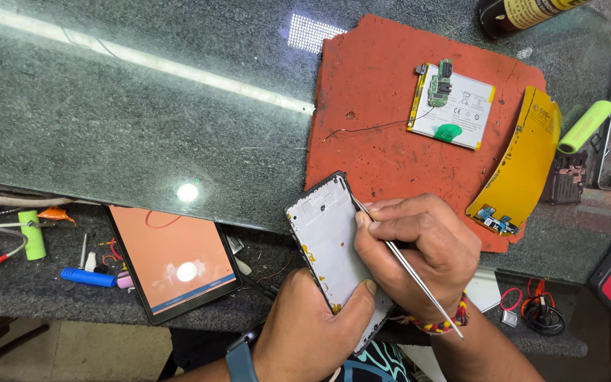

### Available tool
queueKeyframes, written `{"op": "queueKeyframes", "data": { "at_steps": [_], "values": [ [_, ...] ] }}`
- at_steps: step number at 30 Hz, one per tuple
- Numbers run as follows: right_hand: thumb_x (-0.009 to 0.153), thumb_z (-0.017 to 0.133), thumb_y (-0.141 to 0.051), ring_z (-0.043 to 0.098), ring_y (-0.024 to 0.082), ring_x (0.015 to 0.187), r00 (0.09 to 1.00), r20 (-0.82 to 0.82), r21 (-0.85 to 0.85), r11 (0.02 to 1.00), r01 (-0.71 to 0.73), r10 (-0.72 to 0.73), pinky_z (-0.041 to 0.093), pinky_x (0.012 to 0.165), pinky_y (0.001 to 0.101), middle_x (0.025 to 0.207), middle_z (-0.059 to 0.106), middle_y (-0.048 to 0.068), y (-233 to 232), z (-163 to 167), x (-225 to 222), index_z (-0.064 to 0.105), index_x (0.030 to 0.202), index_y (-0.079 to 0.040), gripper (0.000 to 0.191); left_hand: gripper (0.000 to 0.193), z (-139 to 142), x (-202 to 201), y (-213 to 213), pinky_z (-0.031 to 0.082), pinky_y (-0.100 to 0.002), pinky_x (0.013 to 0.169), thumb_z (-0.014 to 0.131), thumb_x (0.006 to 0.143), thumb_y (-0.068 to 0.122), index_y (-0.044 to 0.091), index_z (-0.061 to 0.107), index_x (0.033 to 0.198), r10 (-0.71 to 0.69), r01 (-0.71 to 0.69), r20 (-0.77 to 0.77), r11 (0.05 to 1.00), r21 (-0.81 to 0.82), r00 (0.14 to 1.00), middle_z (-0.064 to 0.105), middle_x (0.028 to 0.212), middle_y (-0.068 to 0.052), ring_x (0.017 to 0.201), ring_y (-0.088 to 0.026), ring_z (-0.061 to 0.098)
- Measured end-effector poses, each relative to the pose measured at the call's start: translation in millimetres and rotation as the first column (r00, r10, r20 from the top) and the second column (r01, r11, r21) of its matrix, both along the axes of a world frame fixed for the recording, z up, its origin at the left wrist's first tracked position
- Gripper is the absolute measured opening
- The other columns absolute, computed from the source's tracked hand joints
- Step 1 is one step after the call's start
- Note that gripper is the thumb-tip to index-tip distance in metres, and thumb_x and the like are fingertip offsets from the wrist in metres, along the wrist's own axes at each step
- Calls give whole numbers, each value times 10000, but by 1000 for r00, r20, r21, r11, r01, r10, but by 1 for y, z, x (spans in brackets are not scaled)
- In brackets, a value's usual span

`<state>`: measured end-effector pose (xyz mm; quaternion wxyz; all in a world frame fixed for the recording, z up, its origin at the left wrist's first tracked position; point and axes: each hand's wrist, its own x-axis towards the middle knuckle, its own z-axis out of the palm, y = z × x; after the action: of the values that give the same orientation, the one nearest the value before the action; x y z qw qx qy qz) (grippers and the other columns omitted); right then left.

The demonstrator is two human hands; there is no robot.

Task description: The person uses tweezers to carefully pry and separate the internal components from the back housing of a smartphone. They work along the edges of the device to detach the frame, then lift the internal assembly out of the housing.

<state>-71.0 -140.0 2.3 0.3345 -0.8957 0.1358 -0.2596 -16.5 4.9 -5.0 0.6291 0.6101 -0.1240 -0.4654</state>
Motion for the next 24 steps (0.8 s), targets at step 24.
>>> {"op": "queueKeyframes", "data": {
  "at_steps": [24],
  "values": [
    [827, 866, 31, 743, 169, 813, 1000, 15, -6, 1000, 2, -1, 600, 724, 265, 914, 718, 113, -4, -2, 3, 688, 887, -28, 198, 146, 0, 0, 0, 584, -346, 605, 641, 877, 145, 21, 717, 880, -18, 18, -2, 1000, -12, 1000, 748, 713, -104, 656, -201, 775]
  ]
}}
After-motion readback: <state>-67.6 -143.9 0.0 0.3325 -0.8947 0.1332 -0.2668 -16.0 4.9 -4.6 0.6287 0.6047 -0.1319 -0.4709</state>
